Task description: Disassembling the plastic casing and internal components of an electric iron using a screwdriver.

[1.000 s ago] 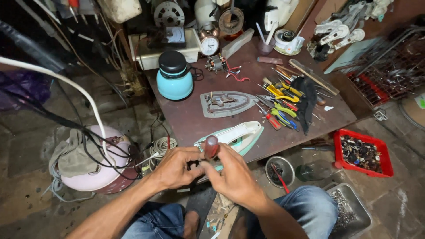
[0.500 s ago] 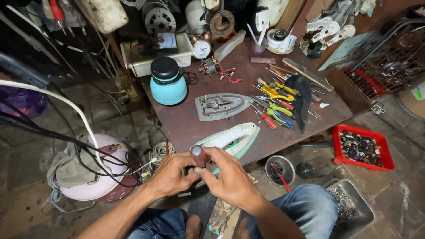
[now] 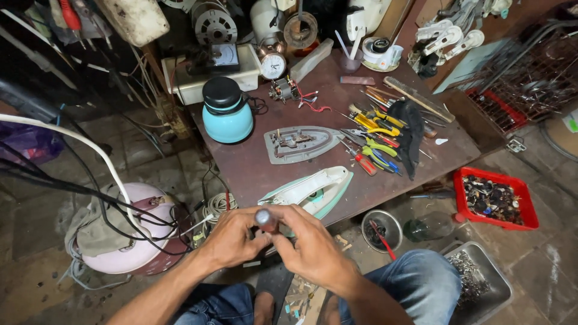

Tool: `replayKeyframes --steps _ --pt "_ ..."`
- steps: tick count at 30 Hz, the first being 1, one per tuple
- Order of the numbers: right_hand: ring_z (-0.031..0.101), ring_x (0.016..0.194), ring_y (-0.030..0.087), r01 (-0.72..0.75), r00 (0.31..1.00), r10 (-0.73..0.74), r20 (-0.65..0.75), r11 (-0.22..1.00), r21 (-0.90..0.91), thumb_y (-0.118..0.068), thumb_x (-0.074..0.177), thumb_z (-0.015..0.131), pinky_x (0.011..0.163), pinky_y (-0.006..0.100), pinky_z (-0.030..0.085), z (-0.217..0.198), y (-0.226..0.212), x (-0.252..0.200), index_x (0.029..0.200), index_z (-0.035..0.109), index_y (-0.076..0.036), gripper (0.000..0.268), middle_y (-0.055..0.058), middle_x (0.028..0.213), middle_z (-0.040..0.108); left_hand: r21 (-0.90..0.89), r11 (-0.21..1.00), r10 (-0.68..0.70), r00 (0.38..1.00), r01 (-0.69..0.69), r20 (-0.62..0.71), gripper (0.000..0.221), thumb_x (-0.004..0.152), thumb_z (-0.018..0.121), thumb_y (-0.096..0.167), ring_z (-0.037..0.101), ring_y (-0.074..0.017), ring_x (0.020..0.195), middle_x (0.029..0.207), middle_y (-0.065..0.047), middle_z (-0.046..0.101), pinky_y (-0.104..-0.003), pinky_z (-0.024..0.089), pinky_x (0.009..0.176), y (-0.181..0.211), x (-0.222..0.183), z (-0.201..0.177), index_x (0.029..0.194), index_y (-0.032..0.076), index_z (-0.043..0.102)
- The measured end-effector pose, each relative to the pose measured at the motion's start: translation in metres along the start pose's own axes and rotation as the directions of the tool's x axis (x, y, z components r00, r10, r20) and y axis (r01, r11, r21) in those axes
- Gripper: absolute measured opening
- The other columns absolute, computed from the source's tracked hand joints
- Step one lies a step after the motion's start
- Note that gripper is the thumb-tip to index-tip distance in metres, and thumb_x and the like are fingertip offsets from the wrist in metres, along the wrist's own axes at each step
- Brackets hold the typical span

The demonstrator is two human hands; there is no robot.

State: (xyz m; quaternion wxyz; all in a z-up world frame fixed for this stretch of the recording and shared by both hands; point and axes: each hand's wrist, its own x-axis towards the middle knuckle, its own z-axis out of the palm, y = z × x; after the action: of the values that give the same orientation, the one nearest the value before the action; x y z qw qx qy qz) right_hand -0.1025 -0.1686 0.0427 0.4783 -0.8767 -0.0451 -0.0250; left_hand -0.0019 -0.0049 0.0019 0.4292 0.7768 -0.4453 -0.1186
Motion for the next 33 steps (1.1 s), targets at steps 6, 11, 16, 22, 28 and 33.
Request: replayKeyframes --steps 6,11,16,22,28,33 --pt "0.065 0.101 0.028 0.209 0.975 -0.205 -0.085 0.977 0.038 0.003 0.085 0.046 0.088 0.039 0.053 0.005 0.008 0.001 0.125 0.061 0.001 0.043 0.016 0.109 0.069 -0.002 1.0 -0.022 1.0 0.022 0.001 0.004 0.08 0.071 0.013 0.074 -0.0186 0.077 0.092 0.004 0.078 -0.036 0.057 0.071 0.002 0.002 -0.003 0.081 0.017 0.073" --pt "0.069 0.117 0.028 0.043 0.994 -0.029 -0.109 0.991 0.128 -0.017 0.094 0.05 0.098 0.045 0.054 -0.01 -0.004 -0.002 0.11 0.071 -0.011 0.027 0.012 0.138 0.063 -0.116 0.968 -0.216 0.973 0.225 0.085 0.023 0.08 0.079 0.035 0.069 -0.0158 0.074 0.098 0.001 0.081 -0.034 0.056 0.069 0.003 0.004 -0.004 0.097 0.019 0.081" --pt "0.058 0.132 0.027 0.191 0.935 -0.084 -0.345 0.938 0.29 -0.008 0.094 0.058 0.112 0.043 0.044 -0.021 0.017 -0.015 0.1 0.074 -0.006 0.017 0.009 0.112 0.076 -0.233 0.949 -0.177 0.972 0.21 0.153 0.011 0.088 0.072 0.019 0.063 -0.0177 0.079 0.09 -0.005 0.071 -0.036 0.055 0.075 -0.014 0.002 -0.003 0.095 0.01 0.075" --pt "0.069 0.105 0.022 0.122 0.75 0.118 -0.65 0.942 0.312 -0.007 0.09 0.063 0.094 0.032 0.056 -0.077 0.028 -0.049 0.118 0.063 0.0 0.029 0.017 0.117 0.07 -0.209 0.977 0.033 0.999 -0.033 -0.005 0.015 0.092 0.063 0.02 0.074 -0.02 0.09 0.099 -0.008 0.077 -0.039 0.062 0.083 0.004 0.019 -0.03 0.1 0.01 0.072" --pt "0.068 0.093 0.027 0.068 0.46 0.063 -0.885 0.992 0.106 0.009 0.093 0.059 0.089 0.034 0.056 -0.12 0.086 -0.082 0.139 0.043 0.011 0.049 0.024 0.111 0.063 -0.052 0.998 -0.022 0.999 0.02 -0.033 0.004 0.083 0.073 0.012 0.066 -0.0201 0.071 0.081 -0.006 0.075 -0.034 0.049 0.065 0.031 0.12 -0.027 0.086 0.01 0.075" --pt "0.068 0.09 0.023 0.062 0.474 0.099 -0.875 0.987 0.146 0.011 0.091 0.062 0.086 0.033 0.059 -0.122 0.123 -0.081 0.136 0.049 0.006 0.047 0.02 0.106 0.066 0.132 0.991 -0.042 0.985 0.02 0.167 0.006 0.079 0.075 0.013 0.072 -0.0323 0.083 0.082 -0.009 0.074 -0.048 0.054 0.08 -0.015 0.216 0.041 0.085 0.011 0.076"
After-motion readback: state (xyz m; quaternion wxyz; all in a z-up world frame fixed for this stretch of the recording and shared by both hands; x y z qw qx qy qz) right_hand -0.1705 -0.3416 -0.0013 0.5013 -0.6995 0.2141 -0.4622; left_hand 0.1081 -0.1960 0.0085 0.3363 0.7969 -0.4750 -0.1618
